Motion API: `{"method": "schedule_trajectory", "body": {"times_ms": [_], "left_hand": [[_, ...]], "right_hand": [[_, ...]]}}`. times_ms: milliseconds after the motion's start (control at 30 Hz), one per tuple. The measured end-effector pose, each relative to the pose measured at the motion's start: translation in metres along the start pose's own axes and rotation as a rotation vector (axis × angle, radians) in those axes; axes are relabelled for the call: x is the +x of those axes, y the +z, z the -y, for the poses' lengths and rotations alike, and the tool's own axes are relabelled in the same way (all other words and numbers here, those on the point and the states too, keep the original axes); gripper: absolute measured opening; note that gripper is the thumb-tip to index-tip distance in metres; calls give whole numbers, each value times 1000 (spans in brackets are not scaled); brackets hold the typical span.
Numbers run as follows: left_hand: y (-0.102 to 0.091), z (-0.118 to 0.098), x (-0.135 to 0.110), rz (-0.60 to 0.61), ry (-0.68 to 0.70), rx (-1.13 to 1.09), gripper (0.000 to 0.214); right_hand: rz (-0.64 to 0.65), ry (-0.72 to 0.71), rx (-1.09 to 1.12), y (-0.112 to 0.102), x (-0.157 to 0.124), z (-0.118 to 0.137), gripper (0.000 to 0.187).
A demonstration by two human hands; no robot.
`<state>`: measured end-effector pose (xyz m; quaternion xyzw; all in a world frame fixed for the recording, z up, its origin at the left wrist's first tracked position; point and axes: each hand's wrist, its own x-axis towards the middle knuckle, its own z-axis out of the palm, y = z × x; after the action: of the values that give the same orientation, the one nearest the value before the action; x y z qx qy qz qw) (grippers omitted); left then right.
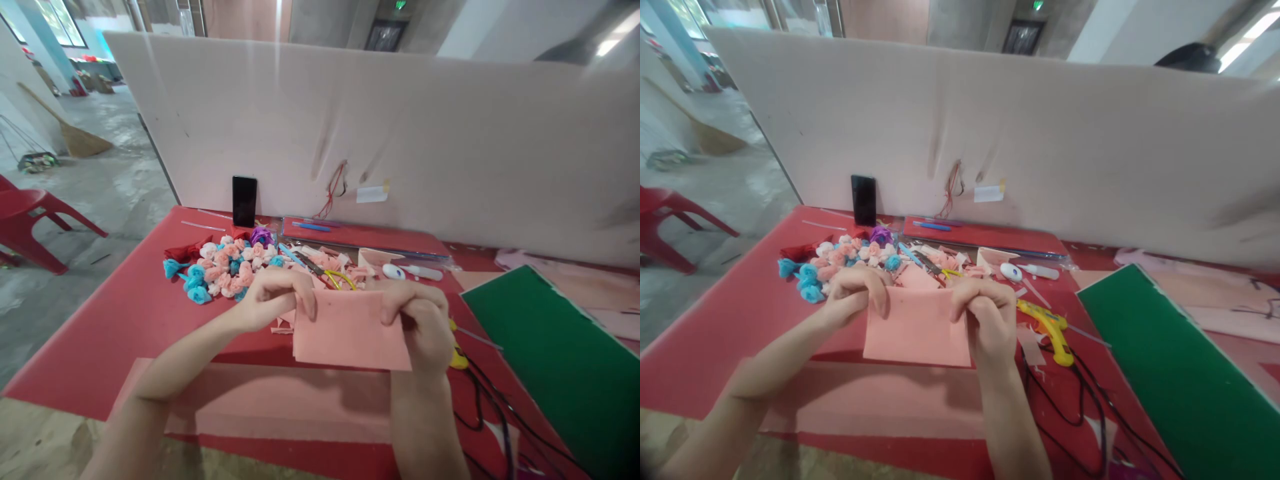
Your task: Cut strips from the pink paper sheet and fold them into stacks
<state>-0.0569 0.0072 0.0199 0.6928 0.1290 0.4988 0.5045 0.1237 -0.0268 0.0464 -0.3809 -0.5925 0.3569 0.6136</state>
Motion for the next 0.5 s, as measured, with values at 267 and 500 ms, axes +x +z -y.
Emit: {"method": "schedule_trajectory", "body": {"times_ms": [267, 500], "left_hand": [[0, -1, 2, 17, 61, -20, 25], [-2, -3, 1, 34, 35, 18, 30]], "right_hand": [[48, -37, 22, -4, 4, 4, 26], [44, 4, -79, -7, -4, 10, 35]]}}
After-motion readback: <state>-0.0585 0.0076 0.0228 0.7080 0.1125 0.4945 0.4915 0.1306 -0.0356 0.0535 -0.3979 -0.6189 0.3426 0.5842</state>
